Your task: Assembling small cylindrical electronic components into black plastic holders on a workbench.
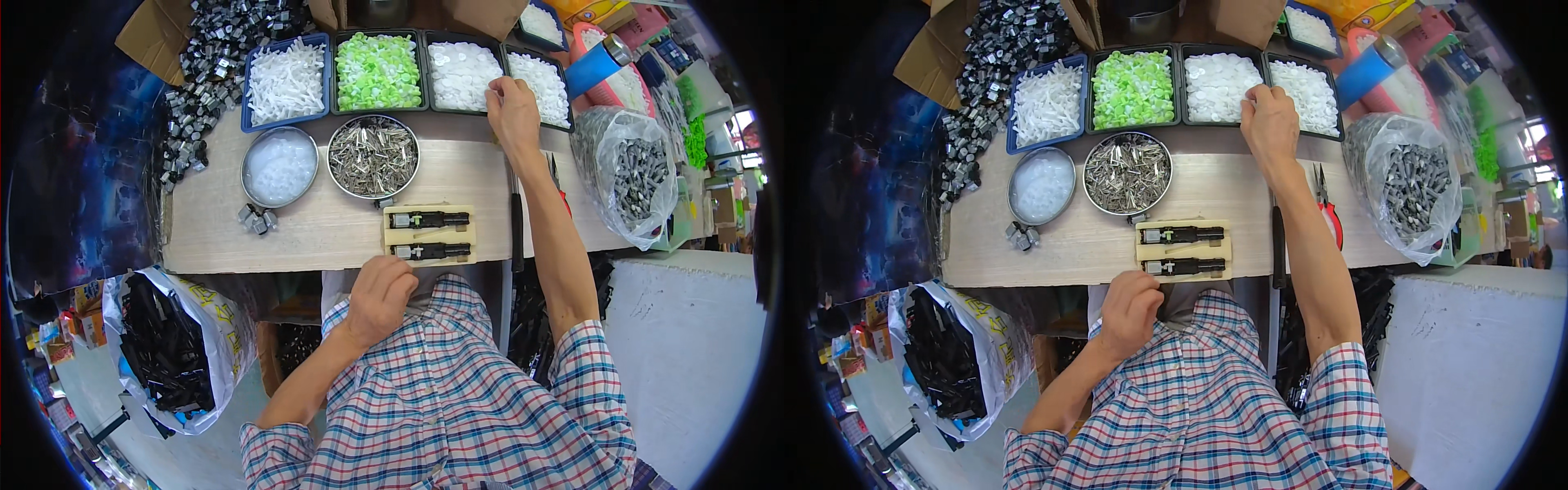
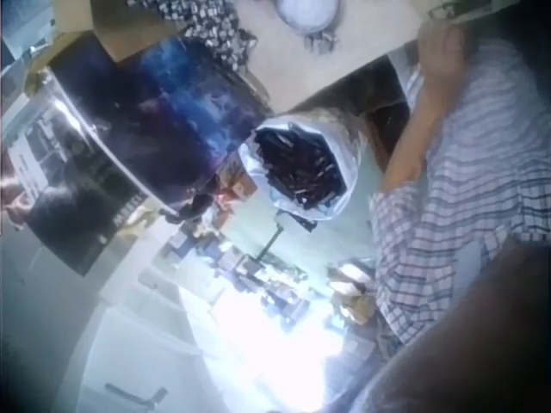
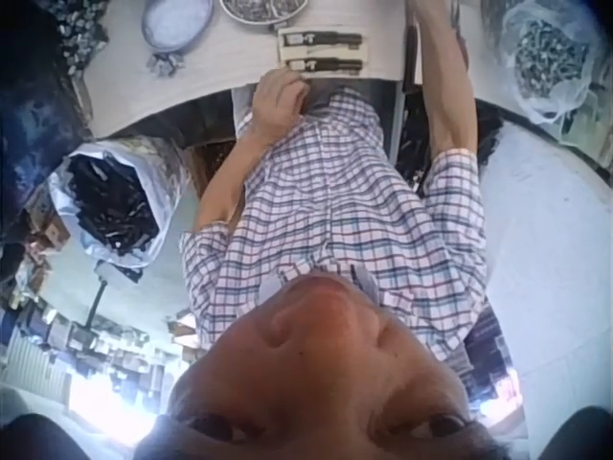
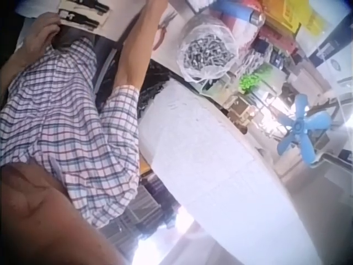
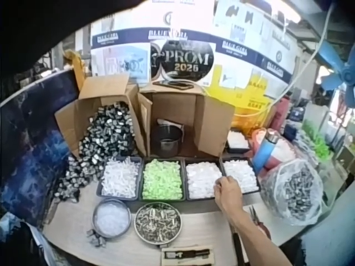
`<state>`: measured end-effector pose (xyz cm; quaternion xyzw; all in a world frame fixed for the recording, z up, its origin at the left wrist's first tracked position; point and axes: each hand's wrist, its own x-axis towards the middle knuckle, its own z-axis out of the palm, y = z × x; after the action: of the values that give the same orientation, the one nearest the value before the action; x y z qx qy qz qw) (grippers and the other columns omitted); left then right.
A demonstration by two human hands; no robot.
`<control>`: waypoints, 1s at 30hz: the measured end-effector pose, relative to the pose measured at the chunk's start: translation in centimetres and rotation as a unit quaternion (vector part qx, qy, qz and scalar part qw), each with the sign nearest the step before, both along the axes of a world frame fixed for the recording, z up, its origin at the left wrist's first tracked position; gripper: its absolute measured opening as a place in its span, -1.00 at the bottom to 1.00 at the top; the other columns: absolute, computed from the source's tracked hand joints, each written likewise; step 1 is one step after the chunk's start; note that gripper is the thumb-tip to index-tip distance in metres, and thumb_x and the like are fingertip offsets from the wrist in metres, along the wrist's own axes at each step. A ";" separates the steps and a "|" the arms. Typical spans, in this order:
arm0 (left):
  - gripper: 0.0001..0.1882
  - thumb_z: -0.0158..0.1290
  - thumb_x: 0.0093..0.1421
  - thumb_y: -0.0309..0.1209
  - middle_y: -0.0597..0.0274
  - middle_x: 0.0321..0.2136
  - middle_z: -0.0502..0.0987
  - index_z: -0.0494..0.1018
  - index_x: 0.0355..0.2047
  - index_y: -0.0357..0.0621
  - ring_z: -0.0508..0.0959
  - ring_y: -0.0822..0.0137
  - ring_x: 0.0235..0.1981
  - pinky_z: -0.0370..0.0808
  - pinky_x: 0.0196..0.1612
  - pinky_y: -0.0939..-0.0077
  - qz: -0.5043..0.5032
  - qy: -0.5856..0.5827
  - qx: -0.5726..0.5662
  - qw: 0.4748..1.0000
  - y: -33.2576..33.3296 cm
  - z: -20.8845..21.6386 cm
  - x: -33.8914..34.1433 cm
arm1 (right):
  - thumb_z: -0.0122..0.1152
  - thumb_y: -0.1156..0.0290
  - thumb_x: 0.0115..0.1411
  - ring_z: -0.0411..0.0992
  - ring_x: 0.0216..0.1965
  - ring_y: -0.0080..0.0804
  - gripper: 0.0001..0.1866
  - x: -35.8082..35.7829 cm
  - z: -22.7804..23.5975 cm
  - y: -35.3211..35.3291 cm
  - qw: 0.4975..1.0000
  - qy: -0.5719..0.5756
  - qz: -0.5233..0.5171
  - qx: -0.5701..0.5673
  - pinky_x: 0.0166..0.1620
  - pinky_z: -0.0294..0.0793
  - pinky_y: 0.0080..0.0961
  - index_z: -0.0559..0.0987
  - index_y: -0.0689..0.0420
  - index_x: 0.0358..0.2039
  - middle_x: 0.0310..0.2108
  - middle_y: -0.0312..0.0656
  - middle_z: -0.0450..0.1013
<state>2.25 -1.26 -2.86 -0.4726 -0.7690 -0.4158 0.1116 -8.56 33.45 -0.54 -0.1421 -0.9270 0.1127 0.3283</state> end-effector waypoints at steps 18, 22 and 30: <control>-0.92 0.12 0.32 -0.57 0.19 -0.30 0.60 0.47 -0.21 -0.31 0.62 0.47 -0.28 0.60 -0.10 0.60 0.047 -0.628 0.266 0.730 2.8 5.2 -1.6 | 0.10 0.58 0.35 0.46 -0.33 -0.57 -0.95 11.5 1.4 -14.8 0.932 0.029 0.177 -0.314 -0.24 0.47 -0.61 0.53 0.27 -0.24 -0.32 -0.22 0.54; -0.87 0.13 0.31 -0.59 0.16 -0.28 0.62 0.47 -0.15 -0.34 0.64 0.45 -0.26 0.63 -0.07 0.58 0.032 -0.623 0.269 0.734 3.3 4.7 -0.9 | 0.15 0.53 0.35 0.55 -0.35 -0.53 -0.91 15.0 1.1 -18.7 0.840 0.008 0.117 -0.530 -0.27 0.55 -0.57 0.52 0.28 -0.20 -0.36 -0.16 0.57; -0.77 0.12 0.28 -0.64 0.18 -0.28 0.63 0.48 -0.04 -0.37 0.63 0.50 -0.25 0.61 -0.09 0.65 0.050 -0.634 0.247 0.731 3.5 4.7 -0.4 | 0.14 0.57 0.34 0.55 -0.35 -0.54 -0.93 16.2 1.3 -19.4 0.849 0.013 0.117 -0.514 -0.27 0.57 -0.57 0.51 0.30 -0.21 -0.35 -0.16 0.57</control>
<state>1.89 2.19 1.82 -0.0157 -0.5539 -0.7881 -0.2681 7.62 14.00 0.73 -0.1796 -0.7420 0.6128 0.2042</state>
